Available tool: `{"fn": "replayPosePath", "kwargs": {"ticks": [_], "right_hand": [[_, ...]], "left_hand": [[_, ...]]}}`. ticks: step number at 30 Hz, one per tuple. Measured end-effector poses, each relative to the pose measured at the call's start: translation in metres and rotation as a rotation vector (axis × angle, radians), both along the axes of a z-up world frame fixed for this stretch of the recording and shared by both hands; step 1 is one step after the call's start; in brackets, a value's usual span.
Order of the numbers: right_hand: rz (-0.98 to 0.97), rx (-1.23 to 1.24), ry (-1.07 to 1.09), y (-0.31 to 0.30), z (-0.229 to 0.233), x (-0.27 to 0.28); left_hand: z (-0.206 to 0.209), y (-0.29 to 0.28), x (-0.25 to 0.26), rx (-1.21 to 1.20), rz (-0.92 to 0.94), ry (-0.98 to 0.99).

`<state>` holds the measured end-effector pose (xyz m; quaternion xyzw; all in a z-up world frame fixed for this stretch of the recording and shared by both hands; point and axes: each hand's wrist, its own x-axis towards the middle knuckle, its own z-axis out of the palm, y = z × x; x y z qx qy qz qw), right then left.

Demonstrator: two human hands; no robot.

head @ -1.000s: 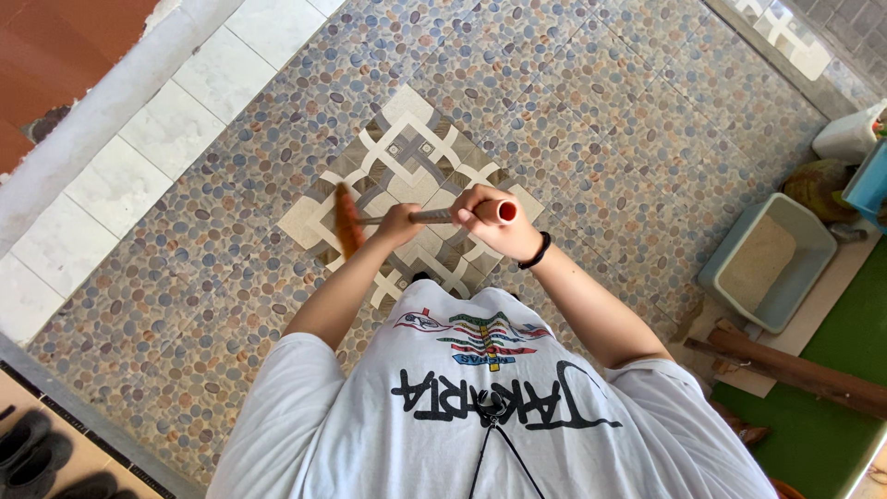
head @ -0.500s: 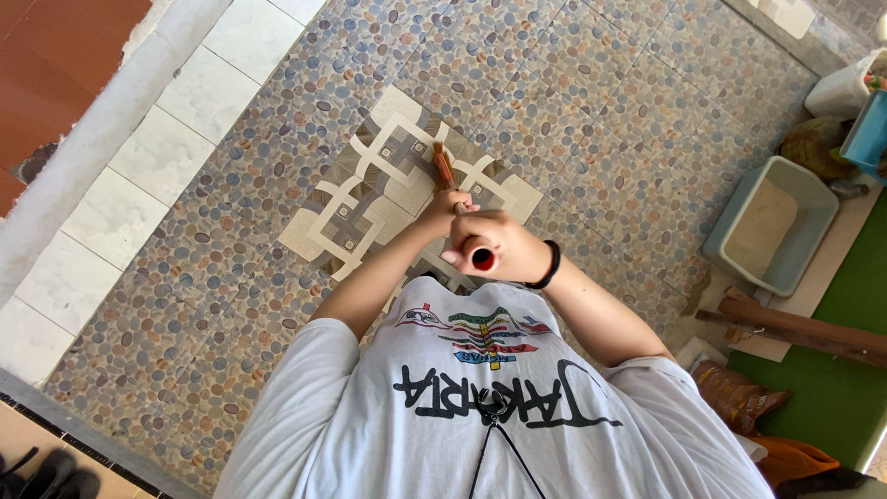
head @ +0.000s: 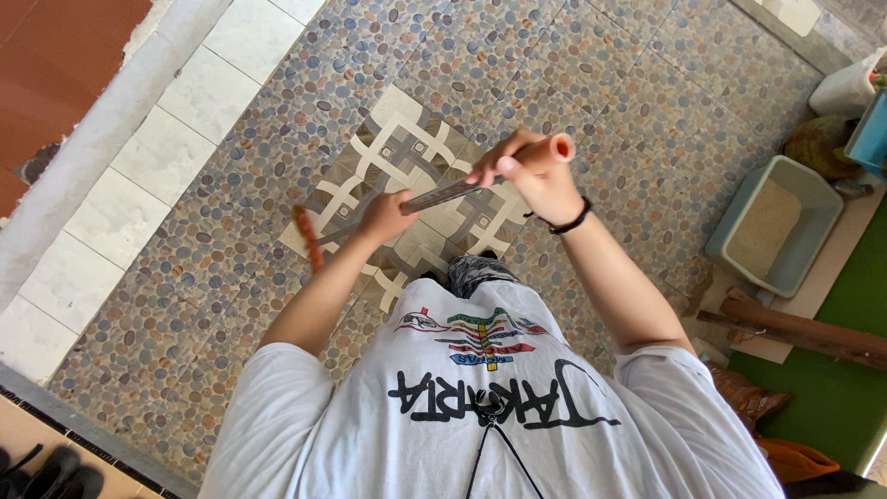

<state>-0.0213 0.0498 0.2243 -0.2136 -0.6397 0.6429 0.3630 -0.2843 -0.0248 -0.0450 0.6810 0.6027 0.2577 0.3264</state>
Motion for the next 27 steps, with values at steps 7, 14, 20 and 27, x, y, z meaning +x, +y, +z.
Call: {"fn": "replayPosePath", "kwargs": {"ticks": [7,14,20,27], "right_hand": [[0.166,-0.071,-0.163,-0.015,-0.108,-0.038],[0.114,-0.067,-0.197,-0.019,-0.127,-0.044],[0.075,-0.050,-0.170,-0.002,-0.096,-0.029],[-0.032,0.158,-0.258,0.008,-0.057,-0.013]], "left_hand": [[-0.089,-0.045,-0.062,-0.181,0.185,0.176],[-0.102,-0.018,-0.040,-0.123,0.357,0.053],[-0.103,0.034,0.001,-0.089,0.277,-0.135],[-0.104,0.097,0.055,-0.120,0.048,-0.380]]}}
